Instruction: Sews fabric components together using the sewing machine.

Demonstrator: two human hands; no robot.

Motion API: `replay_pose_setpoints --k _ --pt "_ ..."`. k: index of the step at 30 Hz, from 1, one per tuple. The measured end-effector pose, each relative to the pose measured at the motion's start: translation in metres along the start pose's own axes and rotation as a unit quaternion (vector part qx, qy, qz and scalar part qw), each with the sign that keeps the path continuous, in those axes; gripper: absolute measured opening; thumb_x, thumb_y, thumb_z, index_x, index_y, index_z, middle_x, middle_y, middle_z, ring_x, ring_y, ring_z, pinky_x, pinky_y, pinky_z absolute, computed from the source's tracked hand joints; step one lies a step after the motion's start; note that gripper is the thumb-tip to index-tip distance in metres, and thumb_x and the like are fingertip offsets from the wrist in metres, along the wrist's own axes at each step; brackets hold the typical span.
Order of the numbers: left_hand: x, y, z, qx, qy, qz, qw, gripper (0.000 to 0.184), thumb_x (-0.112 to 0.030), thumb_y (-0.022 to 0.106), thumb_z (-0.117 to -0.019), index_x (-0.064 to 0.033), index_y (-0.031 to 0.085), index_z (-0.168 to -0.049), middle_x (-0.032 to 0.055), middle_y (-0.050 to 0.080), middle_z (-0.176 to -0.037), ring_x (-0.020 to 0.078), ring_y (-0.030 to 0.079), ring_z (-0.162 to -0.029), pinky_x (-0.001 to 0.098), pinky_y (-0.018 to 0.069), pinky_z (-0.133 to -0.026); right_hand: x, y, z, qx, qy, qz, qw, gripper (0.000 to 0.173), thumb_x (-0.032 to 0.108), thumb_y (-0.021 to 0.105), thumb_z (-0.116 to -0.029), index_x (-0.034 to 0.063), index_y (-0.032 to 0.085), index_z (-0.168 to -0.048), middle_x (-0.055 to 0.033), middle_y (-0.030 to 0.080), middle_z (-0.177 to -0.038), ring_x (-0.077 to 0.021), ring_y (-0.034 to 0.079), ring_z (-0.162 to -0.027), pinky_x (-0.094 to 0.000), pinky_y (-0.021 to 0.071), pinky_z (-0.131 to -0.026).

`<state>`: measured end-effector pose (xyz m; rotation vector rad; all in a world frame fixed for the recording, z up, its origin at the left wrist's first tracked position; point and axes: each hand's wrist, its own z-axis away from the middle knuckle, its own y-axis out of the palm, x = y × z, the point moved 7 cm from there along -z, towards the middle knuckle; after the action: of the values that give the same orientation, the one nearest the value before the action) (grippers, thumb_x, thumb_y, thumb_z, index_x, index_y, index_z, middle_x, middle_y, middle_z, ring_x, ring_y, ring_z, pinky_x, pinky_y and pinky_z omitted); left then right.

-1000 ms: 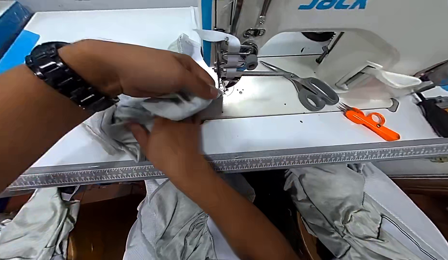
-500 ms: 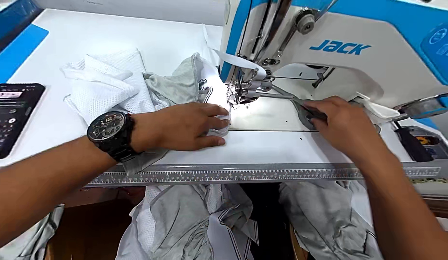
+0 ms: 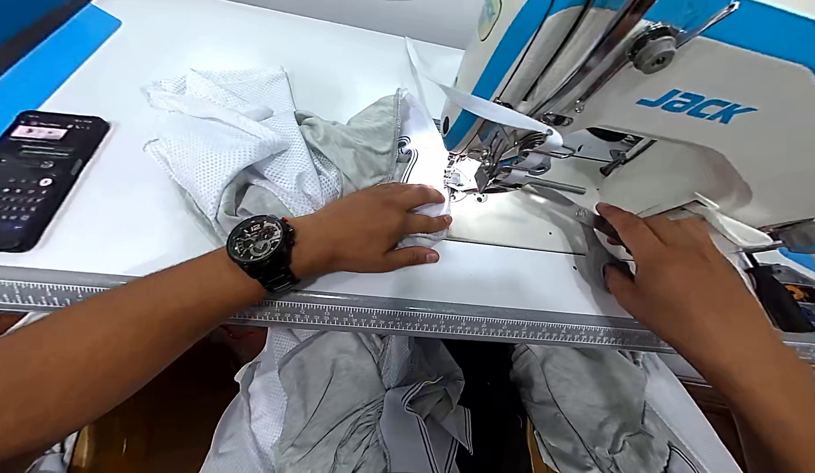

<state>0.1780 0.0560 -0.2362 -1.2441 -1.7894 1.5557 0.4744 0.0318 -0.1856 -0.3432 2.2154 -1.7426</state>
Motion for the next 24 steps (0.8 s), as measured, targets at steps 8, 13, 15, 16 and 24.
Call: replay_pose_setpoints --k 8,13,15,16,24 --pt "0.005 -0.001 -0.003 -0.019 -0.009 -0.003 1.0 0.057 -0.056 0.039 -0.1042 -0.0202 0.063 -0.142 0.0182 0.054 -0.144 0.0314 0.05 -0.136 0.0447 0.0432 -0.112 0.032 0.001 -0.016 -0.019 -0.073 0.019 0.997 0.063 -0.006 0.071 -0.0801 0.0055 0.059 -0.141 -0.0229 0.065 -0.111 -0.0471 0.061 -0.104 -0.0595 0.0511 -0.082" --pt "0.004 -0.001 -0.003 -0.029 -0.005 -0.024 0.999 0.058 -0.057 0.035 -0.1049 -0.0223 0.064 -0.14 0.0156 0.057 -0.141 0.0326 0.051 -0.136 0.0484 0.0428 -0.112 0.055 0.009 -0.034 -0.022 -0.089 0.009 0.996 0.053 -0.006 0.069 -0.0855 0.0075 0.063 -0.136 -0.0199 0.067 -0.107 -0.0439 0.063 -0.101 -0.0553 0.0542 -0.072" --pt "0.004 -0.008 -0.005 -0.028 -0.023 -0.005 0.999 0.057 -0.052 0.032 -0.1072 -0.0199 0.069 -0.135 0.0129 0.061 -0.139 0.03 0.054 -0.132 0.0482 0.0443 -0.109 0.049 0.006 -0.031 -0.018 -0.076 0.0 0.997 0.053 -0.007 0.071 -0.0845 0.0073 0.064 -0.135 -0.0199 0.068 -0.105 -0.0444 0.064 -0.098 -0.0567 0.0545 -0.071" --pt "0.006 -0.014 -0.008 -0.027 -0.042 0.019 0.999 0.054 -0.046 0.031 -0.1088 -0.0155 0.072 -0.129 0.0114 0.065 -0.133 0.028 0.058 -0.127 0.0474 0.0469 -0.106 0.042 0.004 -0.028 -0.014 -0.064 -0.009 0.998 0.054 -0.009 0.073 -0.0823 0.0057 0.064 -0.134 -0.0218 0.068 -0.103 -0.0467 0.064 -0.097 -0.0598 0.0541 -0.07" --pt "0.028 -0.031 -0.049 -0.076 -0.18 0.05 0.979 0.016 -0.021 0.065 -0.0981 -0.0114 0.077 -0.094 0.0076 0.069 -0.08 0.0255 0.066 -0.073 0.05 0.0513 -0.066 -0.006 0.006 -0.016 0.039 -0.025 -0.03 0.998 0.032 -0.002 0.067 -0.0942 0.002 0.07 -0.126 -0.0215 0.068 -0.126 -0.0458 0.066 -0.114 -0.0677 0.0521 -0.092"
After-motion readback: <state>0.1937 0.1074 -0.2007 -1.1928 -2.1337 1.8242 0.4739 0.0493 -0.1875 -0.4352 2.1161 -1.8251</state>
